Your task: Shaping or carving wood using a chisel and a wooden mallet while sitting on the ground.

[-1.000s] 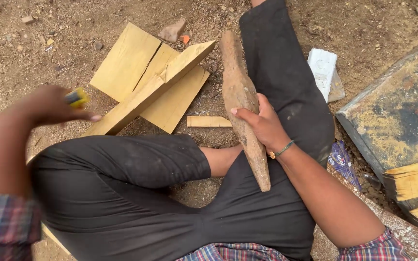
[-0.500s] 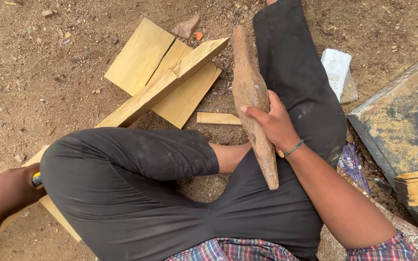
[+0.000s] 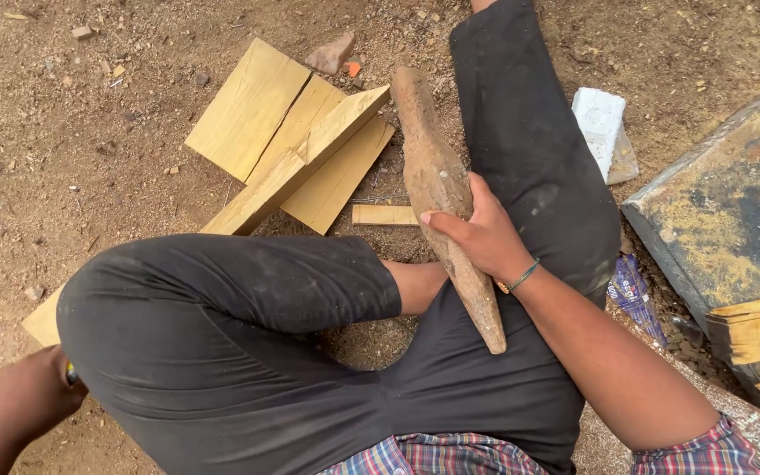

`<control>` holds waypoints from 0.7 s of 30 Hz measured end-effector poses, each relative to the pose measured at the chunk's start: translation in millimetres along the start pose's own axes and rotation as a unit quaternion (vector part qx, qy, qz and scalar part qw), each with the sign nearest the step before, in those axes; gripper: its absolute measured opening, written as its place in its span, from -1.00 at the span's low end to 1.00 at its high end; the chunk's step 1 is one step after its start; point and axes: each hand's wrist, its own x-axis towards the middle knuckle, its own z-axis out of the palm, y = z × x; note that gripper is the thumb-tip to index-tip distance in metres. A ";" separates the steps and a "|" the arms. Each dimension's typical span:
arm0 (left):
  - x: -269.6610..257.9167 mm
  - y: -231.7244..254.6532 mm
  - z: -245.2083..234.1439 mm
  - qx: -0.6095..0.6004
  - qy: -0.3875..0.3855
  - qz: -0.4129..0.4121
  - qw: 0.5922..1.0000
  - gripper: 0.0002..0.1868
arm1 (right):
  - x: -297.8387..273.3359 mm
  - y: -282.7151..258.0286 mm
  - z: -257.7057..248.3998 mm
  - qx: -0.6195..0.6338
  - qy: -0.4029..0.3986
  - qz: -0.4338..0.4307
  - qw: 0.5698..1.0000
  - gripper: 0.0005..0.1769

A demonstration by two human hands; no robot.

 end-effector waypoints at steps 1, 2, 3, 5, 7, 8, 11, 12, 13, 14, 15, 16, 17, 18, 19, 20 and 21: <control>-6.9 3.2 -1.3 -0.002 -0.002 0.000 1.000 -0.70 | -1.3 0.8 0.5 -0.002 -0.002 0.000 1.000 -0.19; -16.2 5.5 -0.6 -0.024 0.015 -0.008 1.000 -0.62 | -1.2 1.1 2.1 0.001 -0.007 -0.006 1.000 -0.18; -25.5 7.6 -0.1 -0.046 0.032 -0.016 0.998 -0.54 | -1.0 1.2 3.8 0.004 -0.011 -0.012 1.000 -0.18; -22.1 5.7 0.2 -0.040 0.031 -0.024 0.998 -0.58 | 2.0 3.0 3.9 -0.015 -0.009 -0.017 1.000 -0.17; -23.2 6.9 -2.4 -0.032 0.025 -0.029 0.999 -0.62 | 1.0 4.0 3.2 -0.037 -0.006 -0.016 0.999 -0.16; -24.3 8.7 -7.6 -0.046 0.021 -0.023 0.998 -0.55 | 1.3 2.6 2.4 -0.033 -0.008 -0.012 0.999 -0.18; -25.7 10.0 -11.0 -0.044 0.010 -0.007 0.999 -0.50 | 5.2 7.7 0.2 -0.024 -0.003 0.000 1.000 -0.22; -24.4 9.2 -12.9 -0.025 0.005 0.004 1.000 -0.51 | 7.0 10.8 -0.9 -0.017 0.008 0.007 1.000 -0.25; -24.5 10.7 -8.5 -0.025 0.006 0.004 1.000 -0.51 | 7.1 7.8 -1.2 -0.016 0.008 0.007 1.000 -0.25; -23.8 11.8 -5.3 -0.007 0.008 -0.014 1.000 -0.55 | 7.4 4.9 -1.5 0.015 0.006 0.029 0.999 -0.25; -23.2 13.0 -1.9 0.011 0.011 -0.032 0.999 -0.60 | 7.4 2.2 -2.0 0.046 0.005 0.050 0.998 -0.26; -21.9 11.6 14.9 0.013 0.009 -0.033 0.999 -0.60 | 7.2 2.1 -2.6 0.048 0.004 0.052 0.998 -0.26; -20.9 10.1 31.4 0.026 0.034 -0.032 0.999 -0.59 | 6.9 2.0 -3.3 0.049 0.006 0.045 0.998 -0.27; -17.6 7.5 44.8 0.040 0.061 -0.031 0.997 -0.57 | 7.8 0.9 -4.1 0.052 0.011 0.037 0.998 -0.29; -20.4 6.3 57.3 0.043 0.063 -0.032 0.997 -0.57 | 7.5 3.3 -2.4 0.055 0.012 0.037 0.998 -0.29; -17.0 5.7 65.4 0.042 0.139 -0.023 0.989 -0.58 | 7.0 5.5 -2.4 0.062 0.012 0.025 0.998 -0.28; -13.2 4.8 73.4 0.040 0.215 -0.014 0.976 -0.58 | 6.7 7.6 -2.1 0.070 0.012 0.014 0.997 -0.27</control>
